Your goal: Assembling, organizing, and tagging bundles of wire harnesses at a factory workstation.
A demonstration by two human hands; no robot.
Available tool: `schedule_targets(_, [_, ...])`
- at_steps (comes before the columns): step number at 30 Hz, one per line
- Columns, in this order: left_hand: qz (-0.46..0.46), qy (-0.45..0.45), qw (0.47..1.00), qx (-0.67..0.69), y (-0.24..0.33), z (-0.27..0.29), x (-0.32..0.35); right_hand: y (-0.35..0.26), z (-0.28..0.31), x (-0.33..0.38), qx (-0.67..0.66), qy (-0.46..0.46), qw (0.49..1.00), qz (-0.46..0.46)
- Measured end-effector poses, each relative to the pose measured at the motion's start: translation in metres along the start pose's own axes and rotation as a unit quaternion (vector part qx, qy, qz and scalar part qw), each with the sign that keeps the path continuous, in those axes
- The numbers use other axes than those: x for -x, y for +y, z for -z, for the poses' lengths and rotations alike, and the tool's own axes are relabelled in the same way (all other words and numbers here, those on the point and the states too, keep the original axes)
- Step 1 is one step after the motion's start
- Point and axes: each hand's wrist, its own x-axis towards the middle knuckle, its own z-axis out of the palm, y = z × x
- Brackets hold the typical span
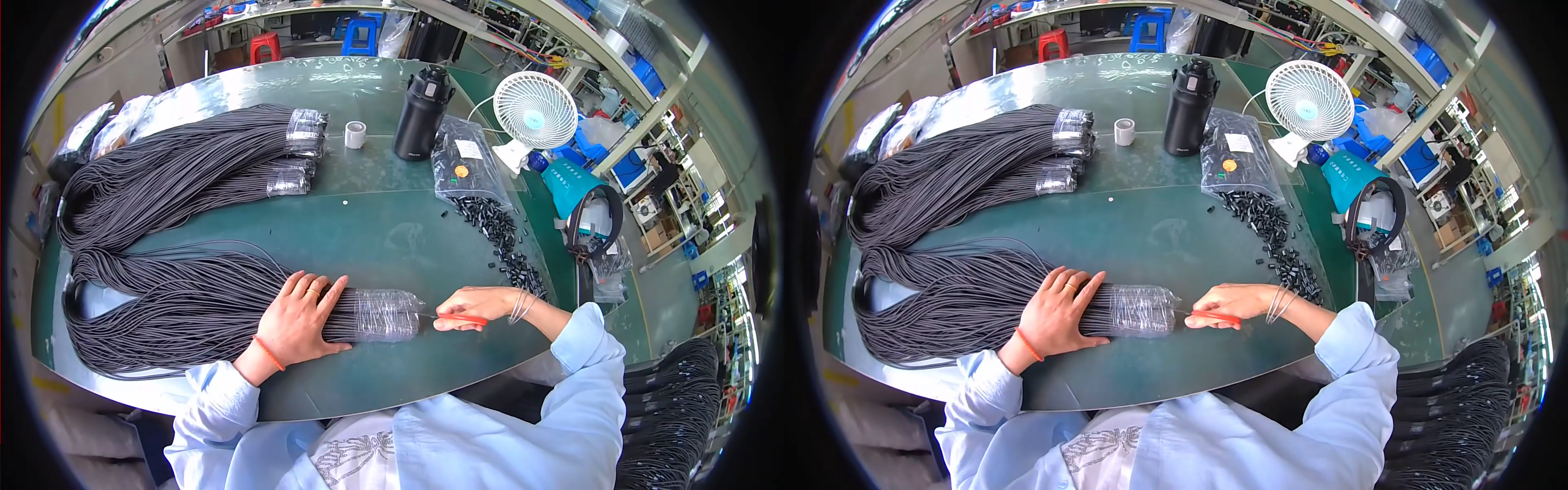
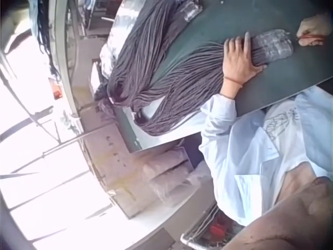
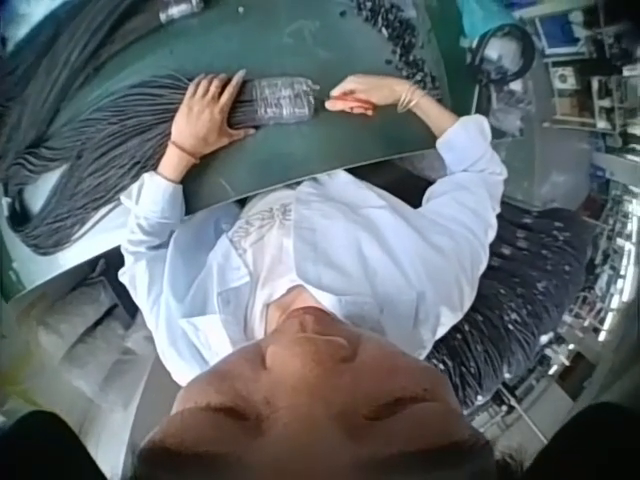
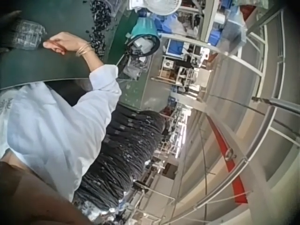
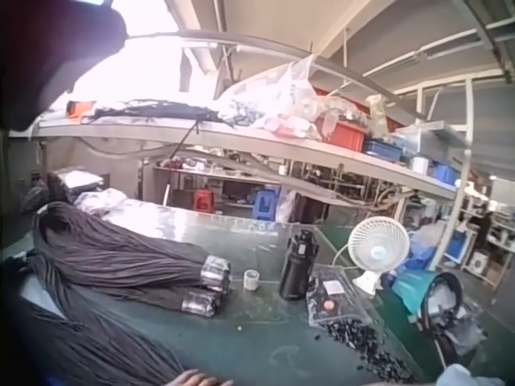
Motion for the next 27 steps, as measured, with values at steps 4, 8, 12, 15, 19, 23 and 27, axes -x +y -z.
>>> schedule_targets(4, [0.001,-0.001,1.0,0.002,-0.002,-0.001,0.0,0.0,0.004,-0.007,0.015,-0.012,0.998,0.061])
schedule_targets(8, [0.004,-0.001,1.0,0.003,-0.001,0.001,0.0,-0.005,0.011,-0.007,0.036,-0.02,0.999,0.034])
schedule_targets(12, [0.001,0.0,1.0,0.009,-0.003,0.001,0.0,-0.004,0.013,-0.011,0.019,-0.03,0.999,0.026])
schedule_targets(15, [0.001,-0.001,1.0,0.008,-0.004,-0.001,0.002,-0.004,0.016,-0.013,0.017,-0.047,0.999,0.018])
schedule_targets(19, [-0.006,0.005,1.0,0.01,-0.006,-0.001,0.002,-0.006,0.017,-0.011,0.063,-0.045,0.997,0.028])
schedule_targets(23, [0.001,-0.01,1.0,0.017,-0.006,-0.002,0.005,-0.008,0.013,-0.018,0.018,-0.049,0.999,0.015])
schedule_targets(27, [-0.057,0.018,0.998,0.01,-0.02,0.008,0.012,-0.004,0.01,-0.029,0.043,-0.017,0.997,0.066])
